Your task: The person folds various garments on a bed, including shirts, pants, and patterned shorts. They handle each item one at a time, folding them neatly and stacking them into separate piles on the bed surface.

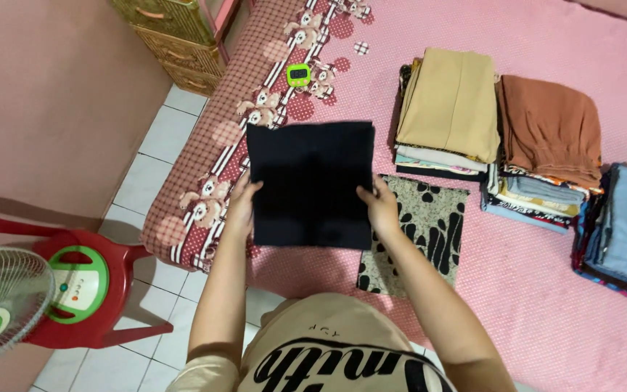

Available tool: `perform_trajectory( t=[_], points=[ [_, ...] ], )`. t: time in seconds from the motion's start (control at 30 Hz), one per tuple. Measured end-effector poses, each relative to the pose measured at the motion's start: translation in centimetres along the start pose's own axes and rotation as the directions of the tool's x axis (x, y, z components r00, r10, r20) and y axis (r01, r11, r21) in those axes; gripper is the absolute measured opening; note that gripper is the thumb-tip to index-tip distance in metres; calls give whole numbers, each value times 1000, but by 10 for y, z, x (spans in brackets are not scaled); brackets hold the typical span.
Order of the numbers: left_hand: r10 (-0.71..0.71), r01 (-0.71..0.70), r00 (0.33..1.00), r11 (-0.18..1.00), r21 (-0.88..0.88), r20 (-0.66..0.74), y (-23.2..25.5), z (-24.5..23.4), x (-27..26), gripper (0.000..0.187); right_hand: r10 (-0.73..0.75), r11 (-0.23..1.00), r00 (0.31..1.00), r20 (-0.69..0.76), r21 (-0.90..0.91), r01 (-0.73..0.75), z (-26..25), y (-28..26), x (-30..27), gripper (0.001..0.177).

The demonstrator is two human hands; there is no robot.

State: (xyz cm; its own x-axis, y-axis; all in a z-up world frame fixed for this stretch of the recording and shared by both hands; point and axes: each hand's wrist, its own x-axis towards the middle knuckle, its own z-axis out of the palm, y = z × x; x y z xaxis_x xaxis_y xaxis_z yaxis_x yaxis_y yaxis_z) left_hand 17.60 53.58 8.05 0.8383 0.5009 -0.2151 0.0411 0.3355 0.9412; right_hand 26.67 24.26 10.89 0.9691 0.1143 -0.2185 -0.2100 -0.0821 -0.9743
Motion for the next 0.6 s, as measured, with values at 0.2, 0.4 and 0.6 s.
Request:
perform_trajectory(
  t=[0.2, 0.4, 0.6],
  points=[
    [-100, 84, 995, 890, 448, 11, -122, -42, 50, 72, 332, 767, 943, 10, -584, -264, -9, 171, 63, 80],
    [-90, 127, 991, 887, 445, -103, -165, -56, 55, 68, 374, 747, 926, -46, -577, -330, -19, 169, 29, 55],
    [-75, 132, 987, 880, 457, -140, -92, -32, 5, 46, 350, 799, 935, -54, -504, -328, -18, 160, 11, 39]
  ],
)
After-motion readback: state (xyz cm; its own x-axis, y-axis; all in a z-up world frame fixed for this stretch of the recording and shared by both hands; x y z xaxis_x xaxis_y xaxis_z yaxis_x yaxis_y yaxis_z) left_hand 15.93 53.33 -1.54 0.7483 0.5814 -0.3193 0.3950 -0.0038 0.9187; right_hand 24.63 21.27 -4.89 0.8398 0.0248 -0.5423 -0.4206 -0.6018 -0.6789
